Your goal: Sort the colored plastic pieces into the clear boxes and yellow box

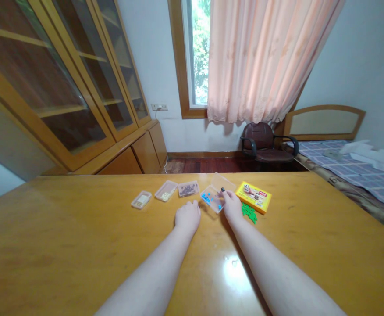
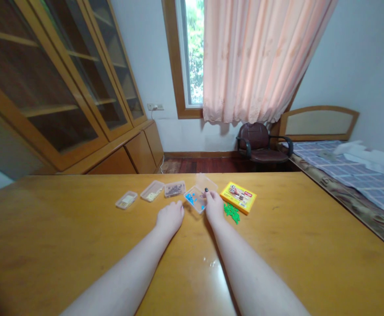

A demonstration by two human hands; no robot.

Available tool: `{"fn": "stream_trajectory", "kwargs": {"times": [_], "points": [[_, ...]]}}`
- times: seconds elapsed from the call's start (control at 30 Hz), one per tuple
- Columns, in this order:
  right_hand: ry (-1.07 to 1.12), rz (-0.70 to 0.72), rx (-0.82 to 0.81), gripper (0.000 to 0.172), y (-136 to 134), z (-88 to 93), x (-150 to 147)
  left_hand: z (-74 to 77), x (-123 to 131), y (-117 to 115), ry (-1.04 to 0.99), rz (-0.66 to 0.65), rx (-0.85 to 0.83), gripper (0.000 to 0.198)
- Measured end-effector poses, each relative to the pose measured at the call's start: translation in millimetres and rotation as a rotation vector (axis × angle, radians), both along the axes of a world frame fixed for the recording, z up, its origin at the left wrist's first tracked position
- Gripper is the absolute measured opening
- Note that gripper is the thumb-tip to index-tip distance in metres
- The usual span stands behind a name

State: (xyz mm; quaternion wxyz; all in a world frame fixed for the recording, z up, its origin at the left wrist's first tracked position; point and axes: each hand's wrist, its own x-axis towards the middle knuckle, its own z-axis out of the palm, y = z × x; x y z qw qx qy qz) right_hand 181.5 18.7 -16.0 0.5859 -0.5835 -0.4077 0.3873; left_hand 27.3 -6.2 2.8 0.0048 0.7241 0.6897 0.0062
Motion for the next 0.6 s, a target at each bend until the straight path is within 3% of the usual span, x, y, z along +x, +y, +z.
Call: {"fn": "stream_trajectory", "kwargs": {"times": [0.4,0.5,0.6], "points": [[-0.046,0.015,0.03,0.03,3.1,-7.1,1.6,-4.2,-7.1,2.7,-0.039,-0.016,0.016,0.036],[-0.062,0.035,0.022,0.03,2.1,-5.8,1.4,-0.2,-16.8,6.9,-0.141,0.007,0.007,0.036],[-0.127,0.093,0.016,0.027,-2.4,-1.5,-1.1,5.1,-27.7,8.6,-0.311,-0.019,0.102,0.034]]}}
